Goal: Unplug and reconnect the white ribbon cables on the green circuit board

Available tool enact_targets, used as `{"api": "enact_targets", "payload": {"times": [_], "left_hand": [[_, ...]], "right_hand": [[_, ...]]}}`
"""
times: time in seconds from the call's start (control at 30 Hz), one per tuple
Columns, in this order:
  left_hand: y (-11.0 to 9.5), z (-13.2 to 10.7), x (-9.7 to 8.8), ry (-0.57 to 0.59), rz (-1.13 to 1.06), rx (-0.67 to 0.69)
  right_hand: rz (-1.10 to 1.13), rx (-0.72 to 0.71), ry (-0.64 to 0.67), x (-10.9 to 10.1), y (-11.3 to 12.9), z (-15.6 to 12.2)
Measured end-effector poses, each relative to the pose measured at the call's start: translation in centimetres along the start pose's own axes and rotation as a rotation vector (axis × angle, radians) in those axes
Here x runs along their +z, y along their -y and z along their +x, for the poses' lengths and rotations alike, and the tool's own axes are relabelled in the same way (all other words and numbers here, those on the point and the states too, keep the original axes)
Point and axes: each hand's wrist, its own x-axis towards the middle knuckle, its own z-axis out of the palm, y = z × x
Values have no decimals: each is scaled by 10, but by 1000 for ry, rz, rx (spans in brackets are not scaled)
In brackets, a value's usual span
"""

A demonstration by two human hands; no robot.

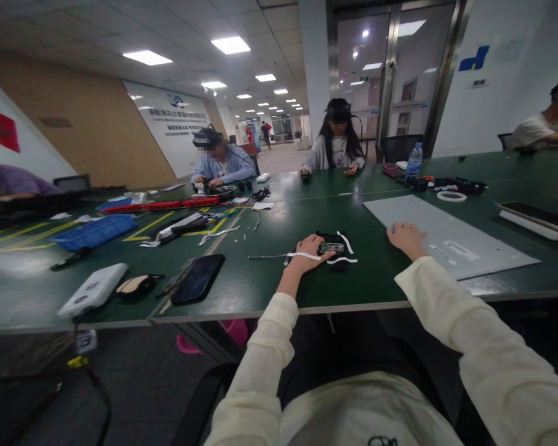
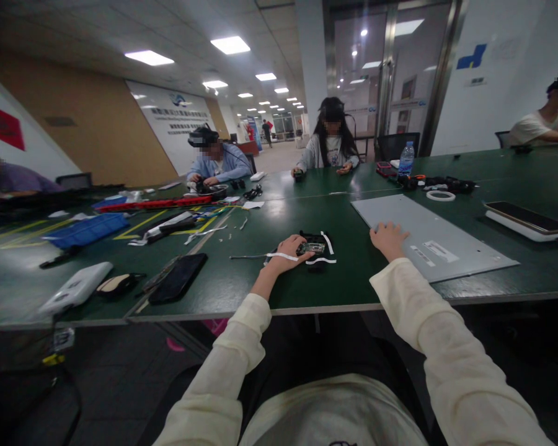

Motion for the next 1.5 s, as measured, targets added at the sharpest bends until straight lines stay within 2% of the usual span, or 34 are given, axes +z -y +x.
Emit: {"api": "enact_targets", "payload": {"times": [0.17,0.47,0.67,0.97,1.1,1.23,1.33,1.4,1.5], "left_hand": [[-1,2,-2,0,57,-41],[-6,2,-8,-4,138,21],[-10,0,-16,-67,115,-15],[-9,1,-16,-234,75,50],[-6,1,-15,-254,101,84],[-3,-2,-15,-271,135,112],[-2,-4,-15,-295,139,93],[-2,-5,-16,-302,145,95],[-2,-7,-16,-311,161,113]], "right_hand": [[-18,-33,19,-5,1,-4],[-70,-131,33,-11,1,-11],[-75,-211,41,-16,4,-24],[-89,-348,25,-17,15,-42],[-75,-372,29,-17,20,-47],[52,-521,6,-20,35,-45],[224,-626,-16,-22,58,-42],[332,-619,5,-23,75,-40],[410,-583,141,-19,96,-39]]}}
